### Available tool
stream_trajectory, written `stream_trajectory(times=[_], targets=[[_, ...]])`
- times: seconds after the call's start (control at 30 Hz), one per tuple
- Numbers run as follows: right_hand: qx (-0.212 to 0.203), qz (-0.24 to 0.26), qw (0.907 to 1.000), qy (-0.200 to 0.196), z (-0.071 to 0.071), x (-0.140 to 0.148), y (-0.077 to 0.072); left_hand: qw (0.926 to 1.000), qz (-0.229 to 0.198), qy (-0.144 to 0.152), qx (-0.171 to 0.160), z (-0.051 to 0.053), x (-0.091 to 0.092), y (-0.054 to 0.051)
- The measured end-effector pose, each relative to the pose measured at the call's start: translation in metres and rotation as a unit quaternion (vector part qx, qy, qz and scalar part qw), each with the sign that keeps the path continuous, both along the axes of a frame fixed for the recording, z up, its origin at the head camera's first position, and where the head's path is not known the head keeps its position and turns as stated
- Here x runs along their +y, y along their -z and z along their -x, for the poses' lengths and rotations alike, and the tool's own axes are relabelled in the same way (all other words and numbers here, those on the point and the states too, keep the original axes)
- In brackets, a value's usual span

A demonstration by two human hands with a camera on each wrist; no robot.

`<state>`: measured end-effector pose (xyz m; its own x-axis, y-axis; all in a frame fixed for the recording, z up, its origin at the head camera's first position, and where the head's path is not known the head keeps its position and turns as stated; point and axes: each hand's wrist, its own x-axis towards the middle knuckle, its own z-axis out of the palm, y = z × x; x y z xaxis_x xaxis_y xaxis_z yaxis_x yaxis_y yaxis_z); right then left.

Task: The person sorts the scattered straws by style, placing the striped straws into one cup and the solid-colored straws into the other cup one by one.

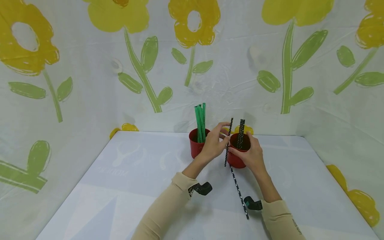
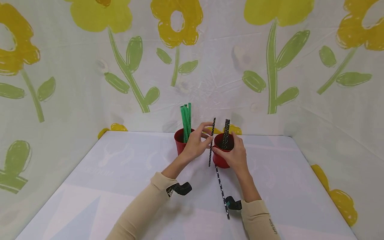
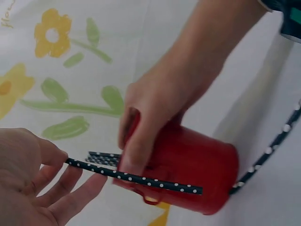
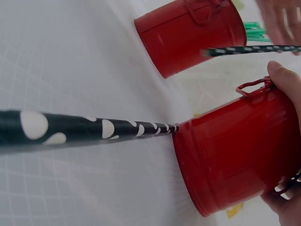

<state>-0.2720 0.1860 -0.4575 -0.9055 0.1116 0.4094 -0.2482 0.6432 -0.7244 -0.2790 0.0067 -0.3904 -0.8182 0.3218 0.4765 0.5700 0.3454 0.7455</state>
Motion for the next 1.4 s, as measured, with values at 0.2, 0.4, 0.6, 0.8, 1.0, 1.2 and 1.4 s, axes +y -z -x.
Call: stream_trajectory(times=[0.2, 0.4, 0.6, 0.8, 1.0, 1.2, 1.4], targets=[[-0.001, -0.001, 1.0, -0.003, 0.0, -0.001, -0.001, 0.9989, -0.039, -0.003, 0.027, 0.007, 0.001, -0.026], [-0.009, 0.001, 1.0, 0.001, 0.001, -0.002, -0.002, 0.995, -0.088, -0.026, 0.041, 0.011, 0.006, -0.047], [-0.012, 0.011, 0.9999, -0.003, -0.001, -0.002, -0.003, 0.9933, -0.096, -0.044, 0.047, 0.01, 0.017, -0.055], [-0.015, 0.012, 0.9998, -0.002, 0.0, -0.002, -0.002, 0.9941, -0.085, -0.054, 0.04, 0.012, 0.025, -0.051], [-0.015, 0.012, 0.9998, -0.005, 0.0, -0.001, -0.001, 0.9947, -0.076, -0.059, 0.035, 0.014, 0.026, -0.045], [-0.007, 0.004, 1.0, -0.005, -0.001, -0.001, -0.001, 0.9956, -0.065, -0.065, 0.021, 0.014, 0.028, -0.039], [-0.004, 0.002, 1.0, -0.004, -0.001, 0.0, 0.0, 0.9959, -0.056, -0.069, 0.018, 0.014, 0.029, -0.037]])
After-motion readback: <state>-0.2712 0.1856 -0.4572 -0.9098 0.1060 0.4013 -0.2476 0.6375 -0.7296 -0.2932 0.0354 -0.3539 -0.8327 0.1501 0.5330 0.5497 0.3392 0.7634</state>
